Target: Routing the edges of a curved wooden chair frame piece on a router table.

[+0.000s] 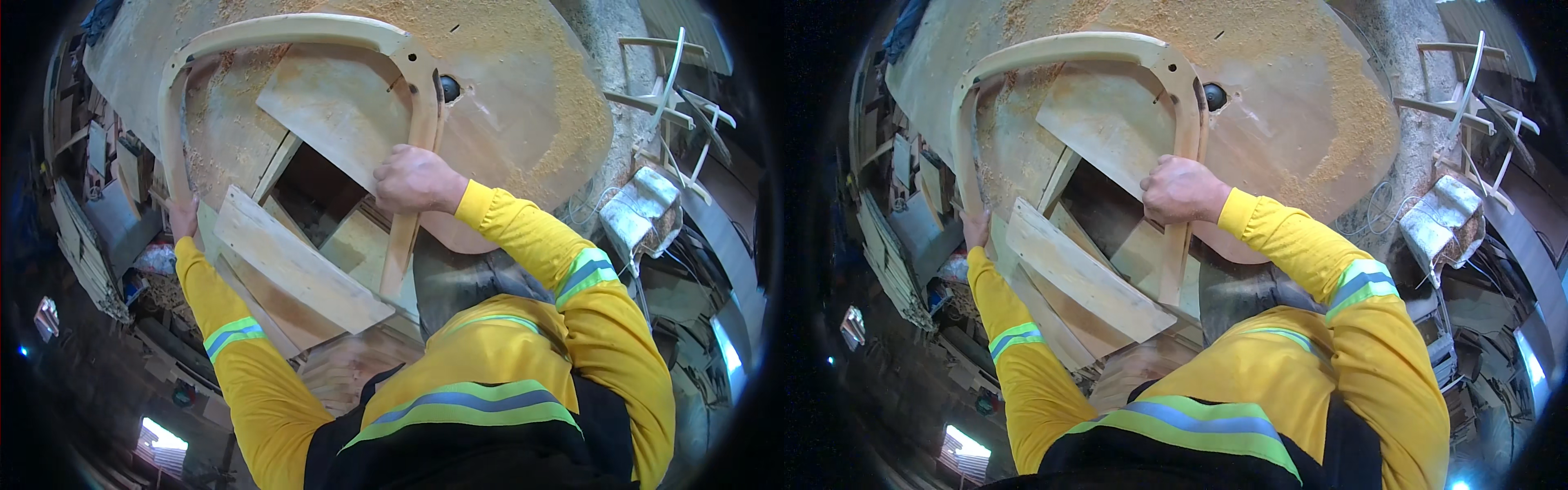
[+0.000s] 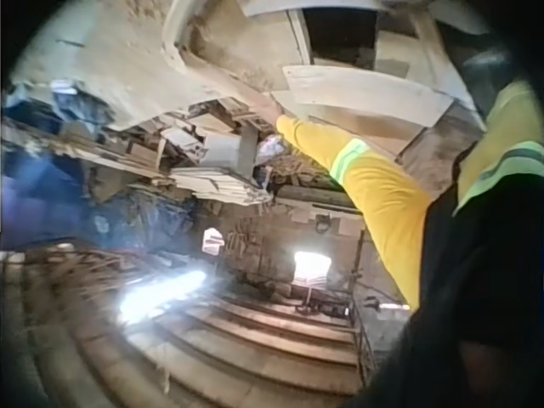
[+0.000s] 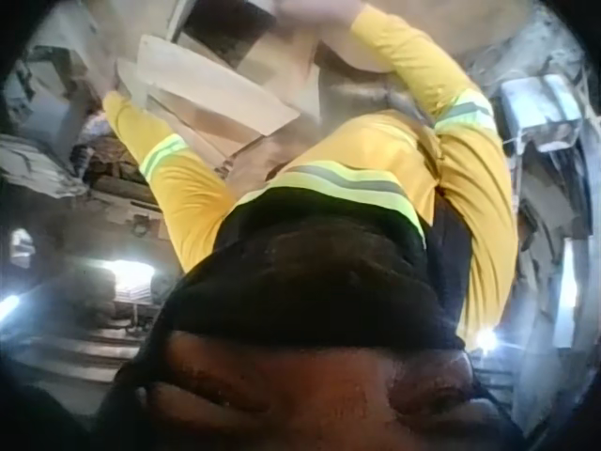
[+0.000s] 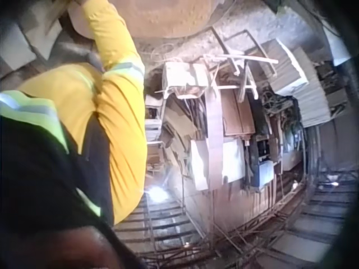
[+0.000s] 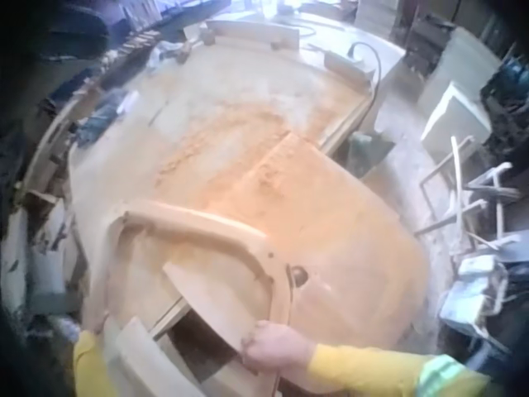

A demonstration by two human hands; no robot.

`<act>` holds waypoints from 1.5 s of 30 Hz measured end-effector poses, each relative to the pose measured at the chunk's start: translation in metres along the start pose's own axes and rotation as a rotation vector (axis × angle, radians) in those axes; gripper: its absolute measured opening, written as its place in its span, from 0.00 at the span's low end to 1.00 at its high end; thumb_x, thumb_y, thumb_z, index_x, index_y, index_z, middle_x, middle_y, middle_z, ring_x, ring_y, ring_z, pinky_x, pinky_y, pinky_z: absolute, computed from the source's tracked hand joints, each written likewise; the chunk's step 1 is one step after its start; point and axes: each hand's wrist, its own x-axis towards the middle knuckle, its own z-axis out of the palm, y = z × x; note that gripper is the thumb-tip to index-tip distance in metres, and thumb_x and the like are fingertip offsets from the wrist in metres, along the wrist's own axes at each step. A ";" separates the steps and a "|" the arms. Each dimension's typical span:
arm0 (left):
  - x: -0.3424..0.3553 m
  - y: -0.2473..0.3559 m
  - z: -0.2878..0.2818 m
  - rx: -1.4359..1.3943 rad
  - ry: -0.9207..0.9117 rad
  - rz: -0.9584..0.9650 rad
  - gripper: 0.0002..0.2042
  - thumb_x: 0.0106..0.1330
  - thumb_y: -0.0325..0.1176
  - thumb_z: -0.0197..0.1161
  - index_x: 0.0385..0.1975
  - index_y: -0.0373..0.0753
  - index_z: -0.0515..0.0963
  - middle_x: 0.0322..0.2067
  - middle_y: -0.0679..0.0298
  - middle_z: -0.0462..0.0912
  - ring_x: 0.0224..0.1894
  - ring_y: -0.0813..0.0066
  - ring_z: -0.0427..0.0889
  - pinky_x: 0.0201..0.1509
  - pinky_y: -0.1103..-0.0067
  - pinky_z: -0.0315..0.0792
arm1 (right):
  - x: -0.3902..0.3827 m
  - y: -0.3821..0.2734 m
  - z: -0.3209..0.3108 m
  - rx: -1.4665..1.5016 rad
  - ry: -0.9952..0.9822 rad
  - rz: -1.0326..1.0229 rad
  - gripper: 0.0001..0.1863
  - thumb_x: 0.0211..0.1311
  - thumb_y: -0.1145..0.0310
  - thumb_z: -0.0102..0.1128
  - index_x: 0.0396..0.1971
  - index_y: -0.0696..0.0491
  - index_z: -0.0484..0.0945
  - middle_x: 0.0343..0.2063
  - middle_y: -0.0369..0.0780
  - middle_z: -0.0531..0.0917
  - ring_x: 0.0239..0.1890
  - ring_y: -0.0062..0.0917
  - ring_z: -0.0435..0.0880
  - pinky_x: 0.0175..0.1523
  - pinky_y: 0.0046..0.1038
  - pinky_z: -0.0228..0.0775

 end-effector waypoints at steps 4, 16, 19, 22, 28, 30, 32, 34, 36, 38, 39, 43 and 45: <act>-0.001 0.002 -0.005 0.035 0.022 -0.008 0.33 0.61 0.46 0.71 0.54 0.31 0.60 0.47 0.32 0.78 0.53 0.32 0.77 0.56 0.56 0.71 | 0.001 0.000 -0.001 -0.024 0.001 -0.019 0.10 0.47 0.61 0.60 0.14 0.47 0.81 0.21 0.35 0.81 0.28 0.33 0.84 0.40 0.33 0.73; -0.011 -0.013 -0.008 0.052 -0.039 -0.027 0.35 0.61 0.42 0.70 0.59 0.31 0.57 0.50 0.31 0.76 0.55 0.34 0.77 0.59 0.58 0.71 | 0.003 0.005 -0.010 -0.071 -0.085 -0.041 0.06 0.46 0.62 0.62 0.16 0.44 0.83 0.21 0.32 0.81 0.29 0.30 0.84 0.40 0.32 0.72; -0.015 -0.011 0.001 0.079 -0.039 0.016 0.36 0.61 0.40 0.70 0.60 0.29 0.56 0.50 0.31 0.76 0.55 0.35 0.77 0.60 0.59 0.71 | 0.001 0.008 -0.010 -0.062 -0.108 -0.045 0.06 0.46 0.62 0.62 0.15 0.45 0.83 0.21 0.32 0.81 0.29 0.30 0.84 0.40 0.32 0.72; -0.020 -0.008 0.009 0.069 -0.043 0.006 0.37 0.61 0.39 0.71 0.60 0.26 0.55 0.51 0.30 0.75 0.55 0.35 0.76 0.61 0.60 0.70 | 0.001 0.010 -0.012 -0.071 -0.099 -0.044 0.06 0.45 0.62 0.62 0.15 0.45 0.83 0.21 0.33 0.81 0.30 0.31 0.85 0.40 0.32 0.72; -0.026 -0.015 0.011 0.029 -0.028 -0.044 0.38 0.59 0.40 0.72 0.59 0.23 0.57 0.53 0.29 0.73 0.57 0.36 0.75 0.62 0.61 0.69 | 0.001 0.012 -0.016 -0.071 -0.075 -0.060 0.07 0.46 0.62 0.62 0.15 0.46 0.82 0.21 0.34 0.81 0.30 0.32 0.84 0.41 0.32 0.73; -0.028 -0.018 0.012 0.044 -0.034 -0.058 0.38 0.59 0.41 0.72 0.59 0.22 0.58 0.53 0.30 0.73 0.57 0.36 0.74 0.62 0.61 0.69 | 0.001 0.014 -0.017 -0.064 -0.074 -0.067 0.07 0.46 0.62 0.62 0.15 0.46 0.82 0.21 0.34 0.81 0.30 0.32 0.84 0.41 0.32 0.73; -0.030 -0.020 0.014 0.042 -0.020 -0.032 0.38 0.58 0.40 0.73 0.59 0.23 0.59 0.52 0.31 0.73 0.57 0.36 0.75 0.63 0.61 0.69 | 0.001 0.015 -0.017 -0.058 -0.072 -0.073 0.07 0.46 0.62 0.62 0.15 0.46 0.82 0.22 0.34 0.82 0.30 0.33 0.84 0.41 0.32 0.73; -0.032 -0.021 0.015 0.042 -0.008 -0.033 0.38 0.58 0.41 0.73 0.59 0.23 0.59 0.53 0.31 0.73 0.57 0.36 0.74 0.63 0.60 0.68 | 0.001 0.017 -0.016 -0.071 -0.070 -0.079 0.07 0.46 0.62 0.62 0.15 0.47 0.82 0.22 0.35 0.82 0.30 0.34 0.84 0.42 0.33 0.73; -0.036 -0.025 0.014 0.046 0.005 -0.037 0.38 0.58 0.41 0.73 0.59 0.23 0.59 0.53 0.31 0.73 0.57 0.35 0.74 0.63 0.60 0.68 | 0.002 0.017 -0.018 -0.065 -0.063 -0.082 0.08 0.46 0.62 0.61 0.15 0.47 0.82 0.22 0.35 0.82 0.30 0.34 0.84 0.42 0.33 0.74; -0.039 -0.024 0.013 0.048 -0.015 -0.052 0.39 0.59 0.42 0.72 0.60 0.24 0.58 0.55 0.31 0.72 0.59 0.36 0.74 0.63 0.60 0.68 | 0.002 0.018 -0.019 -0.061 -0.059 -0.082 0.08 0.46 0.63 0.61 0.15 0.48 0.82 0.22 0.36 0.82 0.30 0.35 0.84 0.42 0.34 0.74; -0.041 -0.020 0.015 0.045 -0.017 -0.051 0.39 0.59 0.42 0.72 0.60 0.24 0.58 0.55 0.31 0.72 0.59 0.36 0.74 0.63 0.60 0.68 | 0.001 0.019 -0.019 -0.059 -0.060 -0.077 0.08 0.46 0.63 0.61 0.15 0.49 0.82 0.22 0.37 0.83 0.30 0.36 0.85 0.42 0.34 0.74; -0.047 -0.010 0.017 0.049 -0.053 -0.098 0.40 0.61 0.46 0.70 0.61 0.25 0.55 0.55 0.30 0.73 0.58 0.35 0.74 0.62 0.58 0.69 | -0.003 0.028 -0.010 -0.107 -0.001 -0.084 0.07 0.45 0.61 0.61 0.12 0.43 0.77 0.21 0.33 0.78 0.30 0.32 0.82 0.40 0.33 0.73; -0.053 -0.012 0.014 0.066 -0.068 -0.132 0.40 0.61 0.47 0.69 0.61 0.26 0.55 0.54 0.30 0.74 0.58 0.35 0.75 0.61 0.57 0.69 | 0.000 0.029 -0.013 -0.099 -0.006 -0.096 0.07 0.45 0.61 0.61 0.12 0.43 0.77 0.21 0.33 0.78 0.30 0.32 0.82 0.40 0.33 0.73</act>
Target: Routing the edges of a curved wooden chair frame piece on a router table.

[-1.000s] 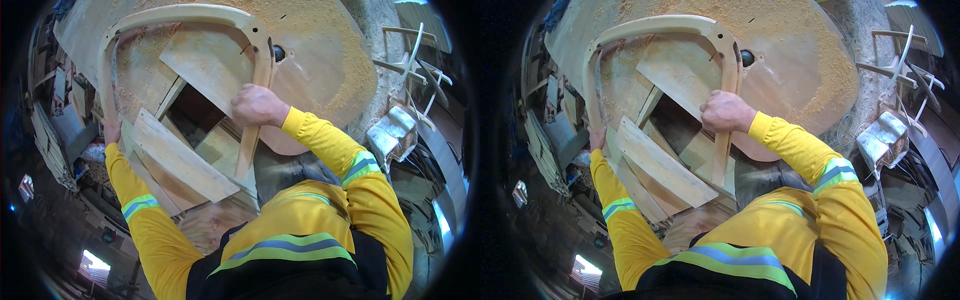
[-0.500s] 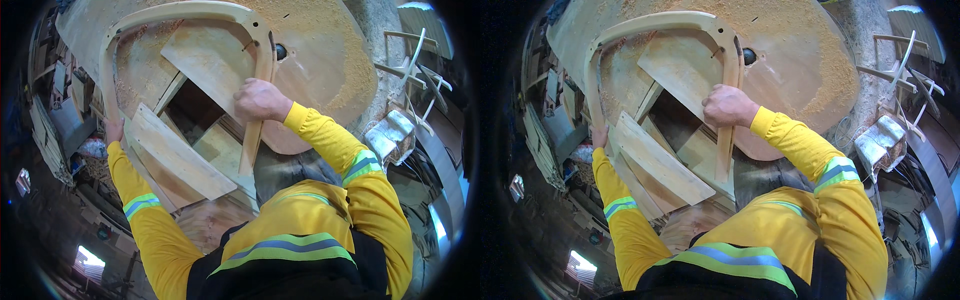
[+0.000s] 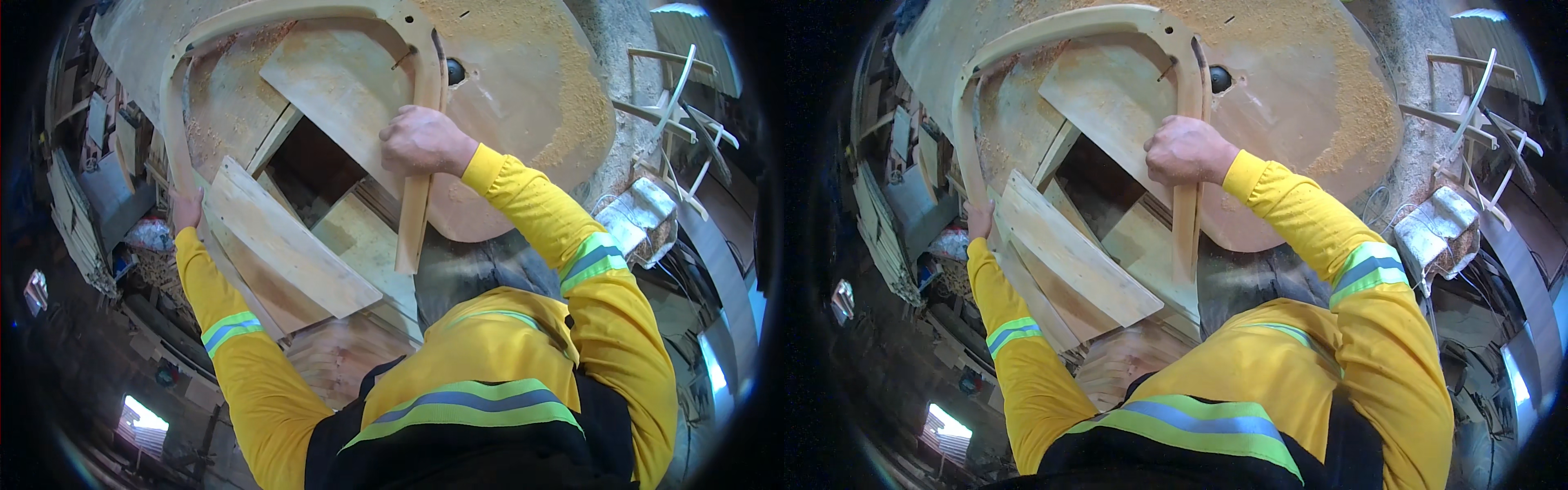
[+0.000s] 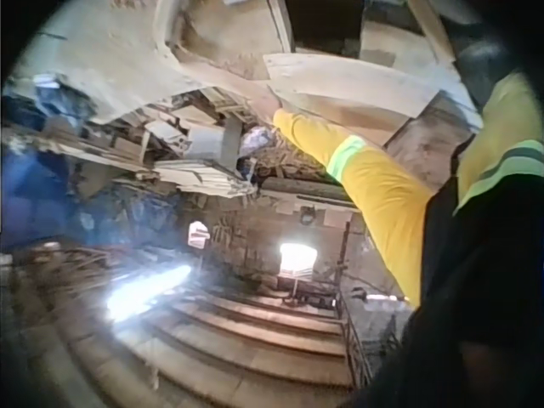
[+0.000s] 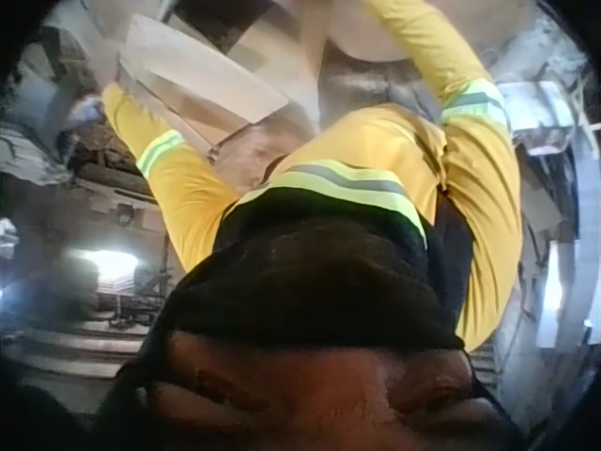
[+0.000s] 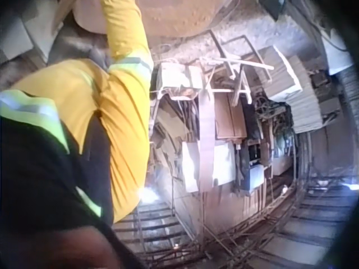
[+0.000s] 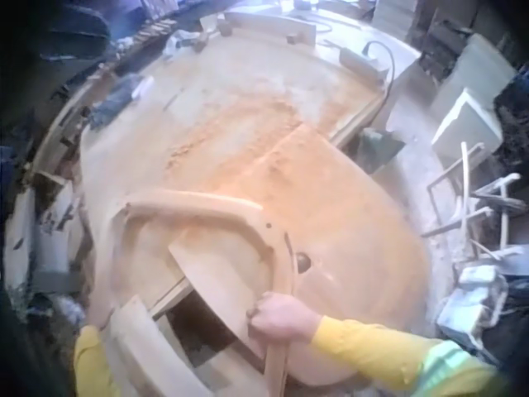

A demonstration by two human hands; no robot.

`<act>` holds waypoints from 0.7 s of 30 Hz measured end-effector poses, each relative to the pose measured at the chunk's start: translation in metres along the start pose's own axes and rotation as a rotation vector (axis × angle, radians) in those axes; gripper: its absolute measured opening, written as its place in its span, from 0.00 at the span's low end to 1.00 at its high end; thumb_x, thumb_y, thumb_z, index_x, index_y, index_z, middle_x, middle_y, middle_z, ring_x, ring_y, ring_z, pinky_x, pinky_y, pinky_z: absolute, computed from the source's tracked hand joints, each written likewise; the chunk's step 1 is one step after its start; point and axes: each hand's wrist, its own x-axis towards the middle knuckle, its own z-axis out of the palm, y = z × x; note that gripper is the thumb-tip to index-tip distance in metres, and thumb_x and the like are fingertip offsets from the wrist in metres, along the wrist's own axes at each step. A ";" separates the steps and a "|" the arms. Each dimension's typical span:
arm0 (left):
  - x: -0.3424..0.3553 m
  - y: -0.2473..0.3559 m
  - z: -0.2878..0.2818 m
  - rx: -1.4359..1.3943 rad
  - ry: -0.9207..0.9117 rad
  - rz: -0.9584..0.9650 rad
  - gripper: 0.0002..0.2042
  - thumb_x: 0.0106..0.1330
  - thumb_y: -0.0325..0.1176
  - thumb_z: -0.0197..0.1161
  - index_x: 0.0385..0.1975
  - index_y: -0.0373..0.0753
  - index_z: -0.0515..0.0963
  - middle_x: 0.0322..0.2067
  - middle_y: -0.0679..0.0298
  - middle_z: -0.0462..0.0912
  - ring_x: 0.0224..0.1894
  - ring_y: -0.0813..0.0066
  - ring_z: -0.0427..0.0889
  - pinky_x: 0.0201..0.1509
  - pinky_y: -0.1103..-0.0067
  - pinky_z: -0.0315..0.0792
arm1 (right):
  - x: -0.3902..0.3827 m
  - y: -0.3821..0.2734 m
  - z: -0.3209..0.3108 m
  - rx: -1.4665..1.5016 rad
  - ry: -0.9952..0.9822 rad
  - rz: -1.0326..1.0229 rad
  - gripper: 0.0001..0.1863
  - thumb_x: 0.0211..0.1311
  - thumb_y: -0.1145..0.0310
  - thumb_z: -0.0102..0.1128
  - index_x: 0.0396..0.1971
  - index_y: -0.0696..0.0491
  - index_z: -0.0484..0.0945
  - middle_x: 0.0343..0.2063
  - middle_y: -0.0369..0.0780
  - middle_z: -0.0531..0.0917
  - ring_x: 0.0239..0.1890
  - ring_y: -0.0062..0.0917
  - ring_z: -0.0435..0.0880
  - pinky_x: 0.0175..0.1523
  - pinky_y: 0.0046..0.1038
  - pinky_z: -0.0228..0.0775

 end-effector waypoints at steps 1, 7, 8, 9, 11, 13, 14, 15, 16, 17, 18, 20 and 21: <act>-0.002 -0.001 0.001 -0.007 0.014 0.021 0.40 0.62 0.50 0.68 0.61 0.26 0.56 0.53 0.30 0.75 0.57 0.34 0.75 0.60 0.57 0.70 | 0.000 0.001 -0.001 0.001 -0.003 -0.006 0.07 0.45 0.61 0.61 0.13 0.43 0.77 0.21 0.33 0.78 0.30 0.33 0.82 0.39 0.33 0.73; -0.003 -0.011 0.008 0.040 0.026 0.005 0.39 0.64 0.57 0.63 0.59 0.27 0.60 0.50 0.32 0.78 0.54 0.36 0.77 0.57 0.56 0.71 | 0.002 0.008 0.001 0.037 0.006 0.004 0.09 0.47 0.62 0.61 0.13 0.48 0.78 0.20 0.37 0.79 0.30 0.36 0.82 0.40 0.36 0.73; -0.004 -0.019 0.006 0.045 0.050 0.017 0.38 0.65 0.58 0.61 0.58 0.27 0.61 0.49 0.32 0.78 0.54 0.36 0.78 0.57 0.57 0.71 | 0.004 0.008 0.000 0.037 0.022 0.009 0.09 0.47 0.62 0.61 0.13 0.48 0.78 0.20 0.37 0.79 0.30 0.36 0.82 0.40 0.37 0.73; -0.008 -0.023 0.006 -0.014 0.068 0.000 0.38 0.66 0.58 0.60 0.58 0.25 0.62 0.48 0.33 0.79 0.54 0.35 0.77 0.58 0.58 0.71 | 0.006 0.006 0.000 0.037 0.036 0.013 0.09 0.47 0.62 0.61 0.13 0.48 0.79 0.20 0.37 0.79 0.29 0.36 0.82 0.40 0.37 0.73; -0.016 -0.047 -0.017 -0.047 -0.033 0.134 0.37 0.68 0.57 0.58 0.59 0.25 0.62 0.49 0.33 0.78 0.56 0.35 0.76 0.59 0.59 0.70 | 0.012 0.001 -0.002 0.059 0.036 -0.013 0.10 0.48 0.62 0.62 0.14 0.49 0.79 0.20 0.37 0.78 0.30 0.36 0.82 0.40 0.37 0.72; -0.016 0.002 0.016 -0.083 0.095 0.185 0.35 0.69 0.56 0.56 0.59 0.26 0.64 0.50 0.33 0.78 0.57 0.34 0.75 0.61 0.60 0.69 | 0.000 0.013 -0.002 0.031 0.000 0.001 0.11 0.49 0.62 0.62 0.13 0.49 0.77 0.20 0.38 0.77 0.29 0.36 0.81 0.39 0.38 0.71; -0.019 0.023 0.024 -0.084 0.043 0.093 0.35 0.70 0.56 0.56 0.59 0.27 0.64 0.50 0.32 0.78 0.57 0.34 0.75 0.62 0.60 0.68 | -0.004 0.016 -0.006 0.008 -0.019 0.001 0.11 0.49 0.63 0.62 0.13 0.50 0.77 0.20 0.39 0.76 0.28 0.37 0.80 0.38 0.38 0.71; -0.023 0.031 0.022 -0.073 -0.002 -0.006 0.34 0.70 0.56 0.56 0.59 0.27 0.64 0.51 0.32 0.77 0.58 0.34 0.75 0.63 0.60 0.67 | -0.004 0.017 -0.008 -0.005 -0.025 -0.009 0.11 0.49 0.64 0.63 0.13 0.50 0.77 0.19 0.39 0.76 0.27 0.37 0.79 0.37 0.38 0.70; -0.030 0.017 0.010 -0.045 0.025 0.030 0.35 0.69 0.57 0.56 0.61 0.28 0.61 0.51 0.31 0.77 0.58 0.34 0.74 0.63 0.59 0.67 | 0.001 0.013 -0.006 0.012 0.006 -0.016 0.10 0.48 0.65 0.63 0.13 0.51 0.76 0.20 0.39 0.76 0.27 0.37 0.79 0.37 0.38 0.70; -0.036 0.004 0.002 -0.021 0.044 0.073 0.37 0.69 0.57 0.56 0.62 0.29 0.59 0.51 0.30 0.77 0.59 0.33 0.74 0.63 0.59 0.67 | 0.005 0.010 -0.004 0.024 0.031 -0.015 0.10 0.48 0.66 0.63 0.13 0.51 0.76 0.20 0.39 0.76 0.27 0.37 0.79 0.37 0.38 0.70; -0.037 0.011 0.004 -0.018 0.052 0.058 0.37 0.69 0.57 0.56 0.62 0.29 0.59 0.51 0.30 0.77 0.59 0.33 0.74 0.63 0.59 0.67 | 0.004 0.010 -0.009 0.023 0.026 -0.014 0.10 0.47 0.67 0.63 0.12 0.53 0.76 0.19 0.40 0.75 0.26 0.38 0.78 0.37 0.38 0.70; -0.042 0.023 0.009 -0.125 0.022 -0.043 0.39 0.68 0.58 0.56 0.64 0.31 0.54 0.50 0.29 0.77 0.58 0.32 0.74 0.62 0.56 0.68 | 0.004 0.011 -0.008 0.022 0.017 -0.014 0.10 0.47 0.67 0.63 0.12 0.53 0.76 0.19 0.40 0.75 0.26 0.38 0.78 0.37 0.38 0.70; -0.045 0.023 0.010 -0.122 0.029 -0.052 0.39 0.68 0.58 0.56 0.64 0.31 0.54 0.50 0.29 0.77 0.58 0.32 0.74 0.62 0.56 0.68 | 0.004 0.011 -0.009 0.014 0.009 0.002 0.10 0.48 0.67 0.63 0.12 0.53 0.76 0.18 0.40 0.76 0.26 0.38 0.78 0.37 0.38 0.70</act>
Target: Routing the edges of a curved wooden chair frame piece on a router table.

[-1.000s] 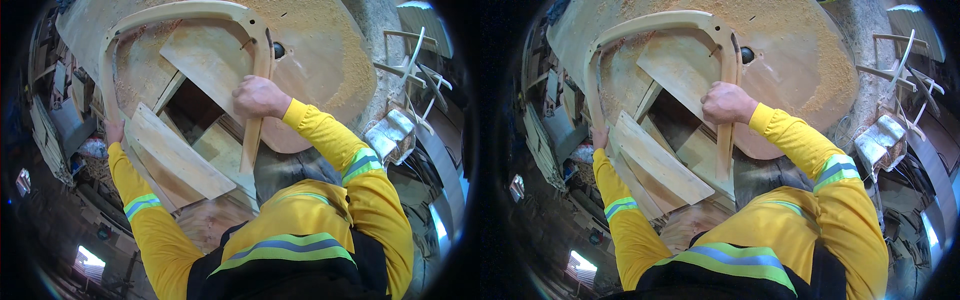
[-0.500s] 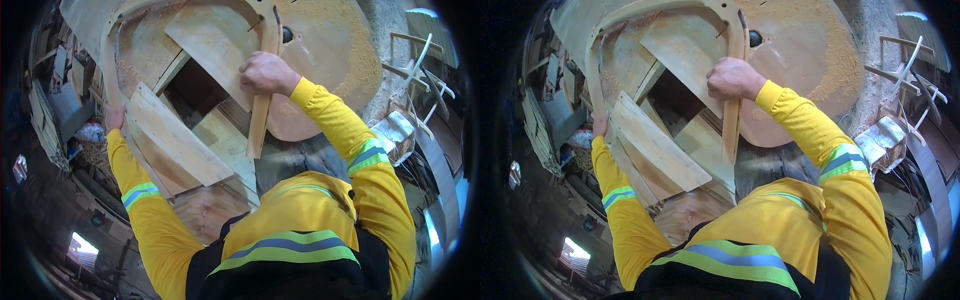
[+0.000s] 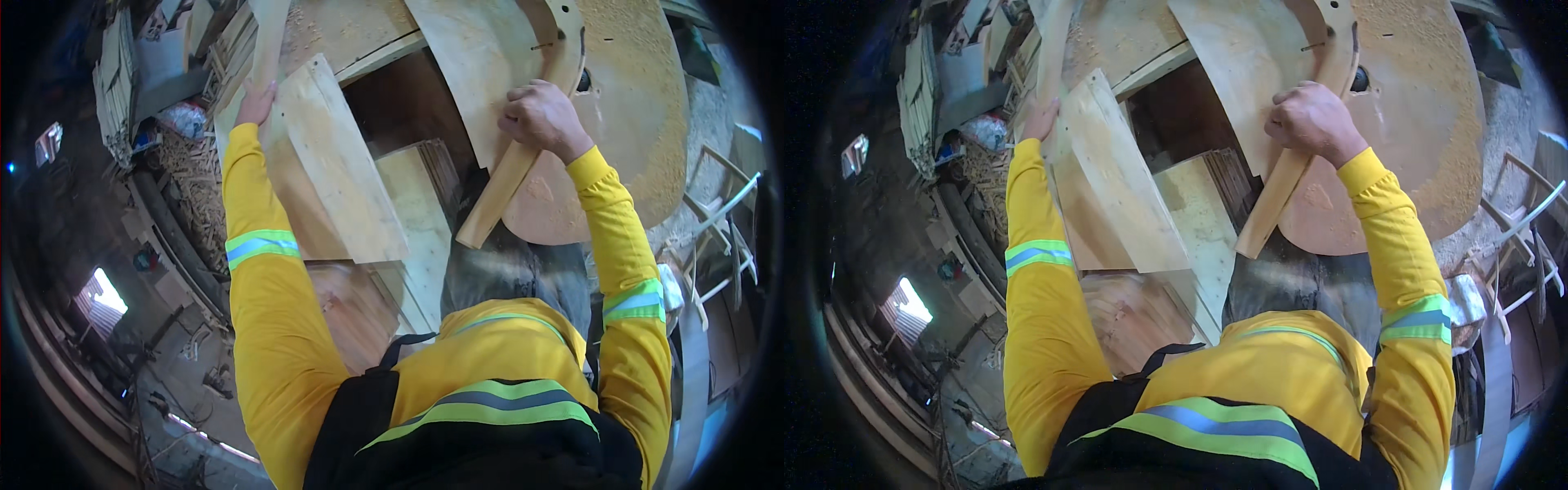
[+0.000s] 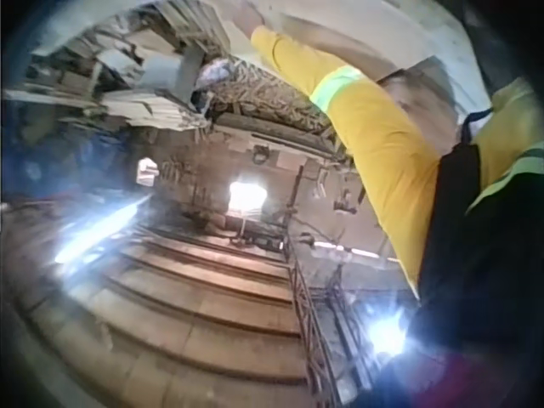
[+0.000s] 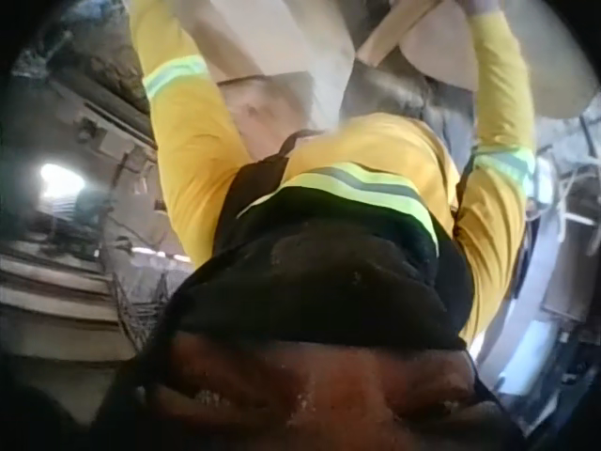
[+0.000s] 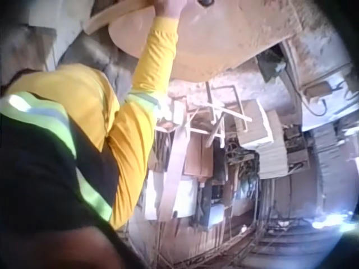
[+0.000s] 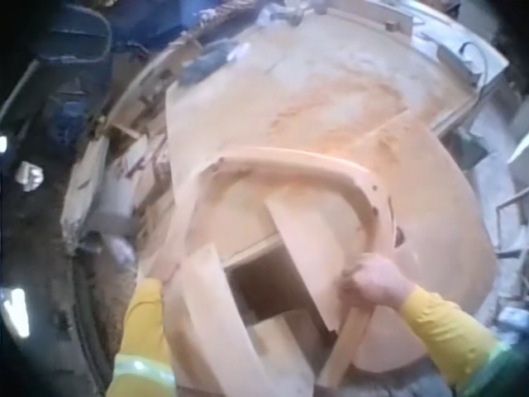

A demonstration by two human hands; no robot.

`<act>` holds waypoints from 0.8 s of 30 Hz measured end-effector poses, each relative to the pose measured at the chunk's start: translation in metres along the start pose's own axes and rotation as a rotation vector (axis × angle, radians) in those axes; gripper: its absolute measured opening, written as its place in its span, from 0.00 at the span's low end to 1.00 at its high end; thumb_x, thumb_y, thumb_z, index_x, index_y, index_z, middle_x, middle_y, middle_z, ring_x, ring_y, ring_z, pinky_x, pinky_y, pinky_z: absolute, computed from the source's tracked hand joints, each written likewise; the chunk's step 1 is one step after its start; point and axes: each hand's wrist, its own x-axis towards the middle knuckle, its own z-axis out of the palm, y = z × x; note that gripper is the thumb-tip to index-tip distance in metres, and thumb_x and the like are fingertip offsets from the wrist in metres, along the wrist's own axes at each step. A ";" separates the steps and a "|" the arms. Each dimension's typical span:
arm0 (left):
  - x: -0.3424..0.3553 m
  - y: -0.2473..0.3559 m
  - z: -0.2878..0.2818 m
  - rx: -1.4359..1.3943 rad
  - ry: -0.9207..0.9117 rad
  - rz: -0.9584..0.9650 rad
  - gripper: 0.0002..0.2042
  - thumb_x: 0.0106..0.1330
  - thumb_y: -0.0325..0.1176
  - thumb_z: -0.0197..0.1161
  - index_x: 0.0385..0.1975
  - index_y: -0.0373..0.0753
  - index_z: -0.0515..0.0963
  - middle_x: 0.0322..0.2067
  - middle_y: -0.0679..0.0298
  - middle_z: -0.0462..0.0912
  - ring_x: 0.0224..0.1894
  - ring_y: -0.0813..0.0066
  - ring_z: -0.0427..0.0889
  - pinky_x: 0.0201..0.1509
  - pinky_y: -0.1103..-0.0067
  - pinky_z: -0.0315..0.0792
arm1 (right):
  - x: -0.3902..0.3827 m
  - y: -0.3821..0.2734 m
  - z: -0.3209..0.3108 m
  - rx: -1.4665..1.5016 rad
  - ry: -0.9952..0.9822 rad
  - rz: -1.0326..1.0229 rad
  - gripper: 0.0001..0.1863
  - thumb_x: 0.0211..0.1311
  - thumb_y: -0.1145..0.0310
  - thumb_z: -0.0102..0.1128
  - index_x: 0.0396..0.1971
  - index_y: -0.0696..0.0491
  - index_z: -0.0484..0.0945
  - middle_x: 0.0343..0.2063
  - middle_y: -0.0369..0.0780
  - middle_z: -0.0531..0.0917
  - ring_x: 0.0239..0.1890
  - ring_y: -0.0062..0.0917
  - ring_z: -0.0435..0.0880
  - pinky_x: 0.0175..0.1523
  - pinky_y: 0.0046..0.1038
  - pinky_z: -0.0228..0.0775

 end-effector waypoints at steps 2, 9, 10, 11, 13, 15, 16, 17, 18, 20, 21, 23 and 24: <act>-0.006 0.001 0.002 0.034 0.022 -0.038 0.38 0.68 0.58 0.56 0.63 0.32 0.53 0.49 0.28 0.77 0.57 0.30 0.74 0.61 0.54 0.69 | 0.001 0.000 0.001 0.009 -0.003 -0.004 0.11 0.47 0.67 0.63 0.12 0.53 0.76 0.18 0.40 0.76 0.26 0.38 0.78 0.37 0.38 0.70; -0.009 0.004 0.007 -0.034 -0.012 -0.076 0.37 0.68 0.59 0.56 0.61 0.31 0.54 0.49 0.27 0.76 0.57 0.29 0.74 0.61 0.53 0.69 | 0.001 0.004 0.000 -0.037 0.000 0.021 0.11 0.49 0.66 0.62 0.12 0.53 0.77 0.19 0.40 0.76 0.26 0.39 0.79 0.38 0.38 0.71; -0.009 0.002 0.007 -0.036 -0.010 -0.068 0.38 0.68 0.59 0.56 0.61 0.31 0.54 0.50 0.27 0.76 0.57 0.29 0.74 0.61 0.54 0.69 | 0.001 0.004 -0.001 -0.043 -0.003 0.041 0.12 0.50 0.66 0.62 0.12 0.53 0.77 0.19 0.40 0.77 0.27 0.39 0.79 0.39 0.38 0.72; -0.009 -0.004 0.006 -0.036 -0.008 -0.064 0.38 0.68 0.59 0.56 0.62 0.31 0.54 0.50 0.27 0.76 0.57 0.29 0.74 0.61 0.54 0.69 | 0.002 0.003 0.001 -0.046 -0.002 0.043 0.12 0.50 0.66 0.62 0.12 0.53 0.77 0.19 0.40 0.77 0.27 0.39 0.79 0.39 0.38 0.72; -0.007 -0.004 0.011 -0.061 0.002 -0.042 0.39 0.68 0.60 0.56 0.62 0.31 0.54 0.50 0.27 0.76 0.57 0.29 0.74 0.62 0.54 0.68 | 0.002 0.006 0.002 -0.069 -0.024 0.098 0.12 0.51 0.65 0.61 0.12 0.52 0.77 0.20 0.41 0.78 0.27 0.39 0.80 0.40 0.38 0.72; -0.011 -0.009 0.013 -0.075 0.015 -0.028 0.39 0.68 0.60 0.56 0.63 0.31 0.54 0.51 0.27 0.76 0.58 0.30 0.74 0.63 0.55 0.68 | 0.009 0.001 0.001 -0.075 -0.007 0.117 0.14 0.53 0.63 0.61 0.12 0.53 0.78 0.20 0.43 0.80 0.27 0.41 0.81 0.39 0.39 0.73; -0.013 -0.012 0.013 -0.043 0.025 -0.050 0.39 0.68 0.60 0.56 0.63 0.31 0.53 0.51 0.27 0.76 0.58 0.30 0.74 0.63 0.55 0.68 | 0.012 -0.003 -0.001 -0.069 -0.038 0.162 0.14 0.53 0.62 0.59 0.14 0.53 0.80 0.21 0.44 0.82 0.28 0.42 0.82 0.39 0.41 0.75; -0.013 -0.013 0.013 -0.013 0.036 -0.072 0.40 0.68 0.60 0.56 0.63 0.31 0.53 0.52 0.27 0.76 0.58 0.30 0.74 0.63 0.55 0.68 | 0.015 -0.005 -0.005 -0.065 -0.069 0.208 0.15 0.53 0.60 0.57 0.16 0.54 0.82 0.21 0.46 0.83 0.28 0.44 0.84 0.39 0.42 0.76; -0.013 -0.011 0.013 -0.019 0.033 -0.055 0.40 0.68 0.60 0.56 0.63 0.31 0.53 0.52 0.27 0.76 0.58 0.30 0.74 0.63 0.55 0.68 | 0.015 -0.005 -0.006 -0.071 -0.046 0.211 0.15 0.52 0.60 0.57 0.16 0.55 0.83 0.22 0.47 0.83 0.28 0.44 0.84 0.38 0.42 0.77; -0.013 -0.006 0.014 -0.043 -0.002 -0.065 0.39 0.68 0.59 0.57 0.64 0.31 0.53 0.52 0.28 0.76 0.58 0.30 0.74 0.64 0.56 0.68 | 0.014 -0.006 -0.010 -0.086 -0.056 0.239 0.15 0.53 0.60 0.57 0.16 0.55 0.83 0.22 0.47 0.83 0.28 0.44 0.84 0.39 0.42 0.77; -0.014 -0.004 0.015 -0.047 -0.006 -0.053 0.39 0.68 0.59 0.57 0.64 0.31 0.53 0.52 0.28 0.76 0.58 0.30 0.74 0.64 0.56 0.68 | 0.013 -0.006 -0.012 -0.091 -0.070 0.253 0.15 0.53 0.60 0.56 0.17 0.56 0.83 0.22 0.48 0.83 0.28 0.44 0.84 0.39 0.42 0.77; -0.015 0.000 0.016 -0.042 0.009 -0.068 0.39 0.68 0.58 0.57 0.64 0.31 0.53 0.51 0.28 0.76 0.58 0.31 0.74 0.63 0.56 0.68 | 0.013 -0.004 -0.012 -0.094 -0.064 0.276 0.15 0.53 0.60 0.56 0.17 0.56 0.83 0.22 0.48 0.83 0.28 0.44 0.84 0.39 0.42 0.77; -0.016 0.001 0.016 -0.045 0.007 -0.057 0.39 0.68 0.58 0.57 0.64 0.31 0.53 0.51 0.28 0.76 0.58 0.31 0.74 0.63 0.56 0.68 | 0.013 -0.003 -0.012 -0.085 -0.071 0.281 0.15 0.52 0.60 0.56 0.17 0.56 0.83 0.22 0.48 0.83 0.29 0.45 0.84 0.40 0.42 0.77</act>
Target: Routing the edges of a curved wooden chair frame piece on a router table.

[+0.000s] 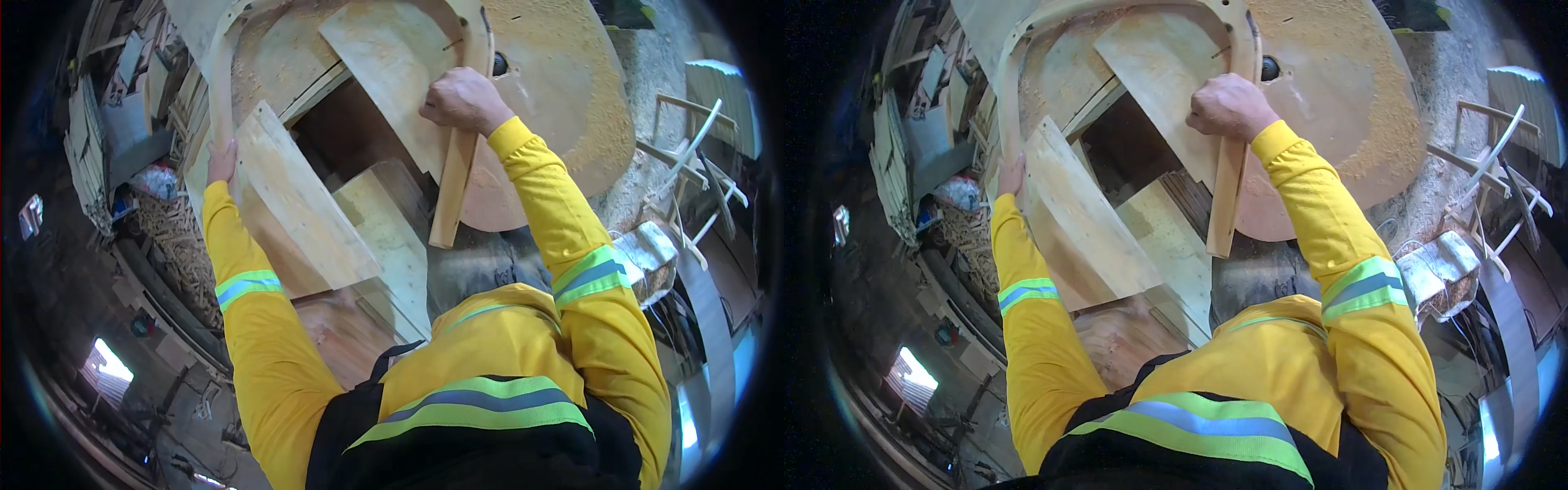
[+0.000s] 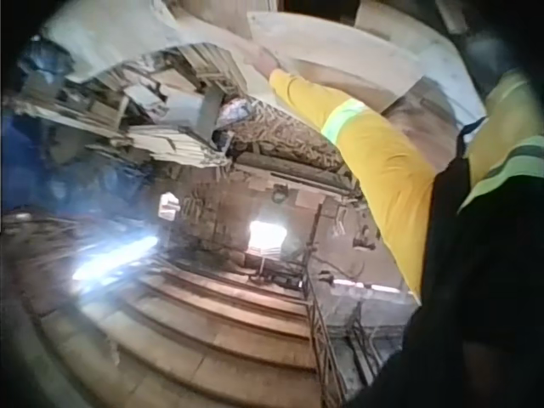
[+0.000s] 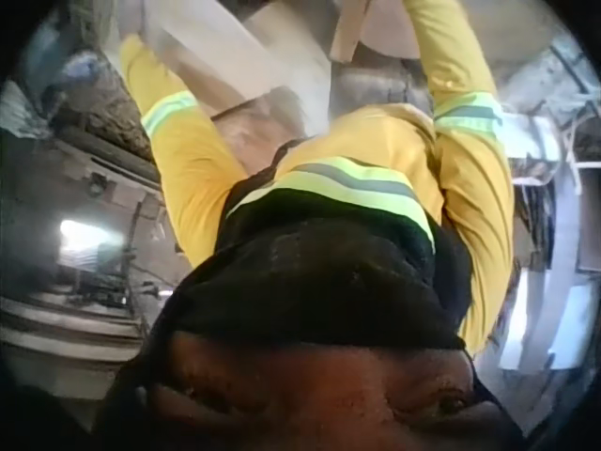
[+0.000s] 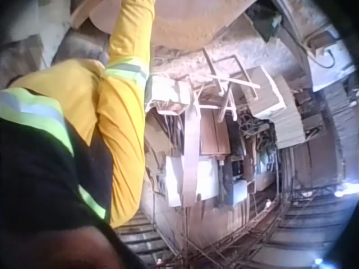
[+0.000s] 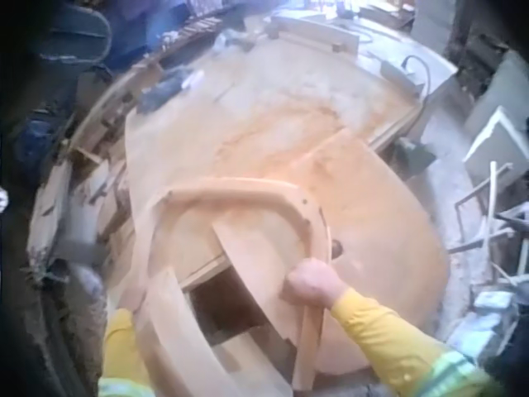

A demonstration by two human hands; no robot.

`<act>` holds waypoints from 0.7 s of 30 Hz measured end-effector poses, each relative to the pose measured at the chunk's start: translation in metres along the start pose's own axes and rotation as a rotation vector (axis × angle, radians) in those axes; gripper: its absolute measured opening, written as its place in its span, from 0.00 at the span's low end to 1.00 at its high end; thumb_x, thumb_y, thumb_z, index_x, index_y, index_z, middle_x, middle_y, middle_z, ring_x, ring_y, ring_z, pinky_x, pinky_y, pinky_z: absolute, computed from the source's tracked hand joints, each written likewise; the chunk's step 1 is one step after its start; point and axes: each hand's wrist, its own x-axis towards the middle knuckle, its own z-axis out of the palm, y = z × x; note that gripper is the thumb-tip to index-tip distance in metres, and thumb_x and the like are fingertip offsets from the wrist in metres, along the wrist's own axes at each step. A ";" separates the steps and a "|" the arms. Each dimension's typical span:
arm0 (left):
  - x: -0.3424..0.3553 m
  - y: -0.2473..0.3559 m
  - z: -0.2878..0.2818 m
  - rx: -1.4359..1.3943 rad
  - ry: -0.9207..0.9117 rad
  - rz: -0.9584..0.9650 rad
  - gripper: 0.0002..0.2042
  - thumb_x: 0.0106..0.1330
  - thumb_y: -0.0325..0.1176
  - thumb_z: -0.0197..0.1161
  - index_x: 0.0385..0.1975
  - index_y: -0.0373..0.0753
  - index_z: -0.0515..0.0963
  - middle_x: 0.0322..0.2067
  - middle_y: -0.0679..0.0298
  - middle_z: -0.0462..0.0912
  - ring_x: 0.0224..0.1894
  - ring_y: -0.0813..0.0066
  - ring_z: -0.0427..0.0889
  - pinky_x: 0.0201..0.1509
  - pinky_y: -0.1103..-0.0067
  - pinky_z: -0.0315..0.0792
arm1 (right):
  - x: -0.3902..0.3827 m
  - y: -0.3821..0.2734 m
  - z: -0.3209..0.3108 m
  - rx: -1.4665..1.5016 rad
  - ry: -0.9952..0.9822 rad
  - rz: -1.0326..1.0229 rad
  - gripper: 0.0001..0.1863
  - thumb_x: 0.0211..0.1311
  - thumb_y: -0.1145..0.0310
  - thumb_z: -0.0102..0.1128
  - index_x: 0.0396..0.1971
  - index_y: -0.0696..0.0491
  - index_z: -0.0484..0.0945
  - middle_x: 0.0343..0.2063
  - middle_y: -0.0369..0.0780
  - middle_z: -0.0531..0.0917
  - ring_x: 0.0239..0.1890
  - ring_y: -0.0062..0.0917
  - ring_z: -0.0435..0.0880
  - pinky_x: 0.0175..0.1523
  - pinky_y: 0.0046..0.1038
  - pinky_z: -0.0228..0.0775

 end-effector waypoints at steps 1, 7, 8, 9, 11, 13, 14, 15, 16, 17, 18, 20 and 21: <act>-0.001 0.001 0.000 0.017 0.007 -0.016 0.39 0.68 0.58 0.58 0.64 0.31 0.53 0.51 0.28 0.76 0.58 0.31 0.74 0.63 0.56 0.68 | 0.000 0.001 0.000 0.008 -0.009 0.004 0.15 0.52 0.60 0.56 0.18 0.56 0.83 0.22 0.48 0.83 0.29 0.45 0.84 0.40 0.42 0.77; -0.005 -0.006 0.001 0.019 0.017 -0.025 0.39 0.68 0.59 0.58 0.64 0.31 0.53 0.52 0.28 0.76 0.58 0.31 0.75 0.63 0.57 0.68 | 0.004 0.000 -0.004 0.020 -0.027 0.024 0.14 0.52 0.61 0.57 0.20 0.55 0.85 0.23 0.48 0.84 0.29 0.45 0.85 0.41 0.43 0.78; -0.005 -0.006 0.002 0.009 0.015 -0.035 0.40 0.68 0.59 0.58 0.64 0.31 0.53 0.52 0.28 0.75 0.58 0.31 0.75 0.63 0.57 0.68 | 0.004 0.001 -0.005 0.019 -0.020 0.012 0.14 0.52 0.61 0.57 0.20 0.55 0.85 0.23 0.48 0.84 0.30 0.45 0.85 0.41 0.42 0.78; -0.005 -0.006 0.004 0.008 0.012 -0.028 0.40 0.68 0.59 0.58 0.64 0.31 0.53 0.52 0.28 0.75 0.58 0.31 0.75 0.63 0.57 0.68 | 0.005 0.001 -0.006 0.017 -0.019 0.019 0.14 0.52 0.61 0.57 0.20 0.55 0.85 0.23 0.48 0.84 0.30 0.45 0.85 0.41 0.42 0.78; -0.007 -0.007 0.008 -0.001 0.013 -0.037 0.40 0.68 0.59 0.58 0.65 0.31 0.52 0.53 0.27 0.74 0.58 0.31 0.74 0.64 0.57 0.68 | 0.005 0.003 -0.009 0.026 -0.025 0.018 0.14 0.52 0.61 0.57 0.21 0.54 0.85 0.24 0.48 0.85 0.30 0.45 0.85 0.41 0.42 0.78; -0.007 -0.008 0.011 0.011 0.012 -0.037 0.41 0.68 0.59 0.58 0.65 0.32 0.52 0.53 0.27 0.74 0.58 0.30 0.74 0.64 0.57 0.68 | 0.008 0.005 -0.011 0.017 -0.038 0.025 0.14 0.52 0.61 0.57 0.22 0.54 0.85 0.25 0.48 0.85 0.30 0.45 0.85 0.41 0.43 0.78; -0.007 -0.012 0.011 0.027 0.015 -0.045 0.41 0.68 0.59 0.57 0.66 0.32 0.51 0.53 0.26 0.74 0.58 0.30 0.74 0.64 0.57 0.68 | 0.009 0.005 -0.011 0.013 -0.052 0.025 0.14 0.51 0.61 0.57 0.22 0.54 0.86 0.25 0.48 0.85 0.31 0.45 0.86 0.42 0.43 0.78; -0.007 -0.016 0.010 0.029 0.017 -0.040 0.41 0.68 0.59 0.57 0.66 0.32 0.51 0.53 0.26 0.74 0.58 0.30 0.74 0.64 0.57 0.68 | 0.010 0.005 -0.011 0.013 -0.047 0.028 0.14 0.51 0.61 0.57 0.22 0.54 0.86 0.25 0.48 0.85 0.31 0.45 0.86 0.42 0.43 0.78; -0.007 -0.020 0.008 0.043 0.022 -0.045 0.41 0.68 0.59 0.57 0.66 0.32 0.51 0.53 0.26 0.74 0.58 0.30 0.73 0.64 0.57 0.68 | 0.011 0.004 -0.010 0.021 -0.045 0.028 0.14 0.51 0.61 0.57 0.23 0.54 0.86 0.25 0.48 0.85 0.31 0.45 0.86 0.42 0.43 0.78; -0.007 -0.021 0.009 0.052 0.026 -0.049 0.41 0.68 0.60 0.57 0.66 0.32 0.51 0.54 0.26 0.73 0.59 0.29 0.73 0.64 0.57 0.67 | 0.011 0.004 -0.011 0.024 -0.045 0.028 0.14 0.51 0.61 0.57 0.23 0.54 0.86 0.26 0.49 0.85 0.32 0.46 0.86 0.42 0.43 0.78; -0.007 -0.022 0.009 0.052 0.030 -0.045 0.41 0.68 0.60 0.57 0.66 0.32 0.51 0.54 0.26 0.73 0.59 0.29 0.73 0.64 0.57 0.67 | 0.012 0.004 -0.011 0.023 -0.040 0.029 0.14 0.51 0.61 0.57 0.23 0.54 0.86 0.26 0.49 0.85 0.32 0.46 0.86 0.42 0.43 0.78; -0.007 -0.019 0.010 0.046 0.015 -0.054 0.42 0.68 0.61 0.56 0.67 0.32 0.50 0.54 0.25 0.72 0.59 0.29 0.72 0.65 0.57 0.66 | 0.013 0.006 -0.011 0.020 -0.045 0.037 0.13 0.51 0.61 0.57 0.23 0.54 0.86 0.26 0.49 0.85 0.32 0.46 0.86 0.43 0.43 0.79; -0.008 -0.016 0.011 0.042 0.014 -0.049 0.42 0.68 0.61 0.56 0.67 0.32 0.50 0.54 0.25 0.72 0.59 0.29 0.72 0.65 0.57 0.66 | 0.013 0.008 -0.011 0.016 -0.044 0.041 0.13 0.51 0.61 0.57 0.23 0.54 0.86 0.26 0.49 0.85 0.32 0.46 0.86 0.43 0.43 0.79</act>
